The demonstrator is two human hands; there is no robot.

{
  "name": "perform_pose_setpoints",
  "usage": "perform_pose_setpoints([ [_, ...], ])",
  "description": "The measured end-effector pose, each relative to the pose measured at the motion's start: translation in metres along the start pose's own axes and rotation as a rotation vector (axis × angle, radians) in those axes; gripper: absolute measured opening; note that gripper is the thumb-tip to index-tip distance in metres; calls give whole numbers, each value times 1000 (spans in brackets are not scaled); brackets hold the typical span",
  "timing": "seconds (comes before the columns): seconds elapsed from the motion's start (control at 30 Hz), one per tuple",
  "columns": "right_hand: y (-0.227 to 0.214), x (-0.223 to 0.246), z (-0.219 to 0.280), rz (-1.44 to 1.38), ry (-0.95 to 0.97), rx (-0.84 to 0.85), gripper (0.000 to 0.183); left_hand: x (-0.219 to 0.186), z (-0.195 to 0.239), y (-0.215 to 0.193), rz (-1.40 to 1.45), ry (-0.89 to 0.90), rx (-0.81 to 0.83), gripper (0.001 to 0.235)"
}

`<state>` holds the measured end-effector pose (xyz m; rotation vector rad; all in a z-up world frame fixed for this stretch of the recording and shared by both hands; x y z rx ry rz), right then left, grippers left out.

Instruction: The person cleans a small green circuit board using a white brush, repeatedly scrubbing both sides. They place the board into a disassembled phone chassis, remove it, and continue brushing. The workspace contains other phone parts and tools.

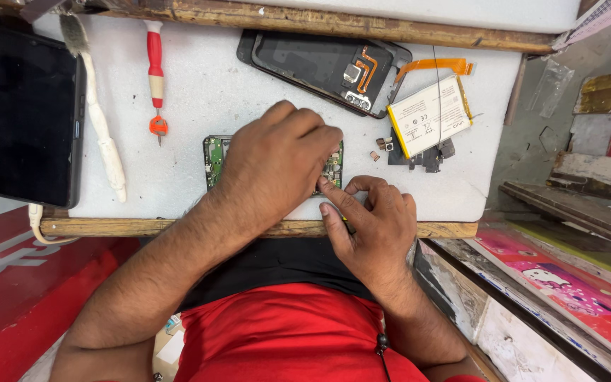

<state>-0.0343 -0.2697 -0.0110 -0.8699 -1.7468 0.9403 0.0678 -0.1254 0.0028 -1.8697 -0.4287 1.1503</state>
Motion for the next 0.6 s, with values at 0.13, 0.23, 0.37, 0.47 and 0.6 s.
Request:
perform_pose_setpoints([
  [0.13, 1, 0, 0, 2, -6, -3, 29, 1, -7, 7, 0, -77, 49, 17],
  [0.23, 2, 0, 0, 9, -7, -1, 29, 2, -9, 9, -14, -93, 68, 19],
  [0.37, 0, 0, 0, -2, -16, -8, 31, 5, -10, 7, 21, -105, 117, 21],
  [0.47, -1, 1, 0, -3, -21, -17, 33, 7, -9, 6, 61, -112, 165, 24],
  [0.6, 0, 1, -1, -2, -11, 4, 32, 10, -13, 6, 77, -148, 197, 23],
])
Point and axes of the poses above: each hand's wrist, its own z-axis away from the middle knuckle, its own y-axis out of the palm, x = y × z, the point moved 4 cm from there along -z, towards the middle knuckle, and after that the axes turned 7 degrees about -y, right-handed, at the moved point
